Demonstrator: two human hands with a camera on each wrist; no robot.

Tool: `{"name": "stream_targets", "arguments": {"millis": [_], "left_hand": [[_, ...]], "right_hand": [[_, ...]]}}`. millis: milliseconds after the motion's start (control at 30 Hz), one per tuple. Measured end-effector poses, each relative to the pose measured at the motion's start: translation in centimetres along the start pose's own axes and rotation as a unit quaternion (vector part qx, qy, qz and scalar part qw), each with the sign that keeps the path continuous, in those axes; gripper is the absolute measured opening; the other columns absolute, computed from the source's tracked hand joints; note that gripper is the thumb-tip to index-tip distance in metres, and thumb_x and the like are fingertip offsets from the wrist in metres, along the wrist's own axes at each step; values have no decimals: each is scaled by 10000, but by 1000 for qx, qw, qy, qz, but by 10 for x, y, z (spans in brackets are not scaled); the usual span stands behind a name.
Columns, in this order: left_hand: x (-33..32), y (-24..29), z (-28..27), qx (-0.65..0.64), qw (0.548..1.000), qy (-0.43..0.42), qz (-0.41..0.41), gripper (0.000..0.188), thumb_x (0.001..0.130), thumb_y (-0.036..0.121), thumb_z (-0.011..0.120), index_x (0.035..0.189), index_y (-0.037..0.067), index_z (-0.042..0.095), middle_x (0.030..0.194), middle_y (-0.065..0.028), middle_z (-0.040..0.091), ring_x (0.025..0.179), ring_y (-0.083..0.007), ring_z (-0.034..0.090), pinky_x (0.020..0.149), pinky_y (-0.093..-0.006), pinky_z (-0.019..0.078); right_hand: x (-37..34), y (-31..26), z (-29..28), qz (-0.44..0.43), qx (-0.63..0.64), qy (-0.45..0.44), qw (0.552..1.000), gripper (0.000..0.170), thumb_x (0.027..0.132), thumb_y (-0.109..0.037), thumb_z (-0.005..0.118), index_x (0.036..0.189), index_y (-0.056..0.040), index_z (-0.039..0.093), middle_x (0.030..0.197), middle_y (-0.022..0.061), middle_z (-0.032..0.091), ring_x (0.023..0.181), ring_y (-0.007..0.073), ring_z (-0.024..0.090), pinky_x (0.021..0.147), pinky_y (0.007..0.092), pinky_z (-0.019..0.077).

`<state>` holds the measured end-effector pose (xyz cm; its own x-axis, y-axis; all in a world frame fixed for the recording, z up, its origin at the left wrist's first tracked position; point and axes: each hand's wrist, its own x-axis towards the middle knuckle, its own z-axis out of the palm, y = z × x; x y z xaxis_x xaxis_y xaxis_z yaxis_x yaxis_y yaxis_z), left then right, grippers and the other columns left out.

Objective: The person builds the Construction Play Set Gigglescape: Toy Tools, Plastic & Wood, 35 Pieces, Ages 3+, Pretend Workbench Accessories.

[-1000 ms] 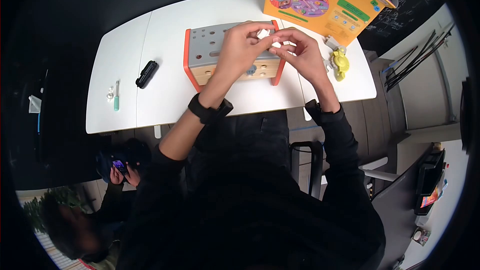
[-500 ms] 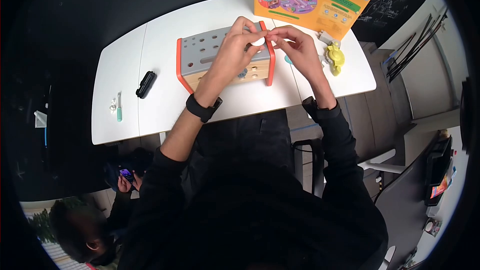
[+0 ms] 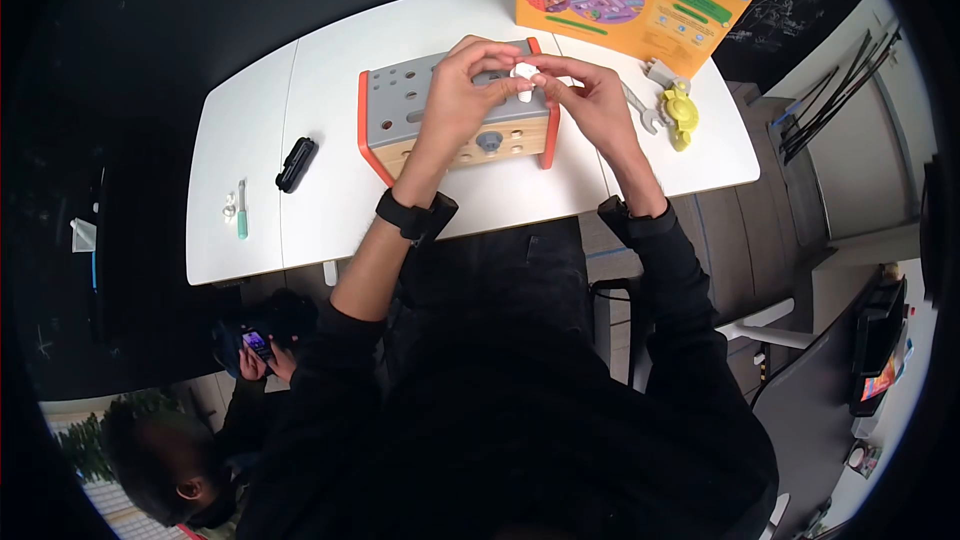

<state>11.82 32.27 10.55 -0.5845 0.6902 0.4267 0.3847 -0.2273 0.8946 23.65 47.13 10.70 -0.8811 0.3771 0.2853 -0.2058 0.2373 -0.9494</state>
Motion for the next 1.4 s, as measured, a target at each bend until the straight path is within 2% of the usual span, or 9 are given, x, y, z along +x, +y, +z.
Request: {"name": "stream_targets", "arguments": {"millis": [167, 333, 567, 733, 900, 1067, 1233, 1333, 1400], "left_hand": [[-2, 8, -4, 37, 997, 49, -40, 419, 767, -37, 787, 1159, -1, 644, 1107, -62, 578, 1015, -152, 632, 895, -273, 558], [-2, -6, -14, -25, 999, 6, -39, 287, 908, 48, 684, 1180, -22, 625, 1112, -78, 578, 992, -137, 640, 818, -261, 609], [-2, -1, -34, 21, 998, 31, -58, 259, 1002, 163, 575, 1172, -24, 629, 1050, -101, 652, 931, -136, 674, 808, -252, 604], [-4, -4, -39, -21, 993, 31, -113, 278, 1017, 184, 555, 1163, -41, 628, 939, -94, 676, 867, -139, 699, 837, -234, 587], [-7, -1, -41, -46, 992, 37, -114, 253, 1023, 156, 536, 1150, -38, 635, 943, -96, 679, 882, -144, 700, 845, -236, 585], [-6, -2, -41, -30, 992, 37, -118, 239, 1024, 128, 522, 1137, -49, 635, 975, -112, 680, 891, -154, 703, 854, -243, 585], [-7, -4, -39, -47, 993, 49, -95, 233, 1021, 127, 530, 1127, -51, 636, 982, -115, 691, 893, -153, 707, 854, -237, 583], [-9, 5, -39, -23, 991, 45, -123, 224, 1017, 123, 539, 1119, -51, 637, 986, -112, 688, 902, -149, 704, 859, -236, 583], [-8, 3, -39, -28, 991, 43, -125, 223, 1016, 124, 541, 1116, -51, 637, 994, -112, 686, 911, -148, 701, 863, -237, 583]], "right_hand": [[0, -6, -2, -16, -46, -2, 999, 265, 873, -87, 734, 1138, -62, 725, 947, 30, 717, 862, 101, 652, 749, 244, 538], [5, -6, 2, -216, -123, -14, 968, 268, 864, -60, 716, 1130, -88, 738, 974, 50, 716, 973, 156, 650, 829, 316, 541], [4, -22, -1, -92, -199, -60, 974, 278, 832, -110, 757, 1108, -83, 741, 1056, 60, 691, 994, 203, 627, 872, 348, 510], [7, -28, 4, -201, -204, 36, 957, 396, 790, -176, 808, 1165, -91, 715, 1107, 83, 694, 972, 224, 638, 873, 365, 507], [13, -15, -13, -211, -236, -109, 943, 625, 768, -255, 834, 1327, -90, 608, 1059, 81, 694, 1000, 203, 624, 899, 359, 493], [9, -30, -5, -125, -295, 51, 946, 564, 778, -206, 823, 1297, -92, 634, 1041, 88, 702, 981, 185, 615, 889, 342, 487], [12, -12, -11, -123, -167, -91, 974, 731, 726, -303, 861, 1377, -139, 574, 1058, 35, 620, 1071, 185, 575, 923, 325, 456], [14, -18, -6, -173, -417, 51, 891, 702, 697, -403, 876, 1288, -112, 632, 970, 50, 607, 978, 236, 570, 863, 348, 453], [14, -19, -8, -169, -388, 65, 904, 769, 649, -437, 895, 1286, -104, 620, 951, 41, 585, 960, 222, 553, 827, 345, 447]]}}
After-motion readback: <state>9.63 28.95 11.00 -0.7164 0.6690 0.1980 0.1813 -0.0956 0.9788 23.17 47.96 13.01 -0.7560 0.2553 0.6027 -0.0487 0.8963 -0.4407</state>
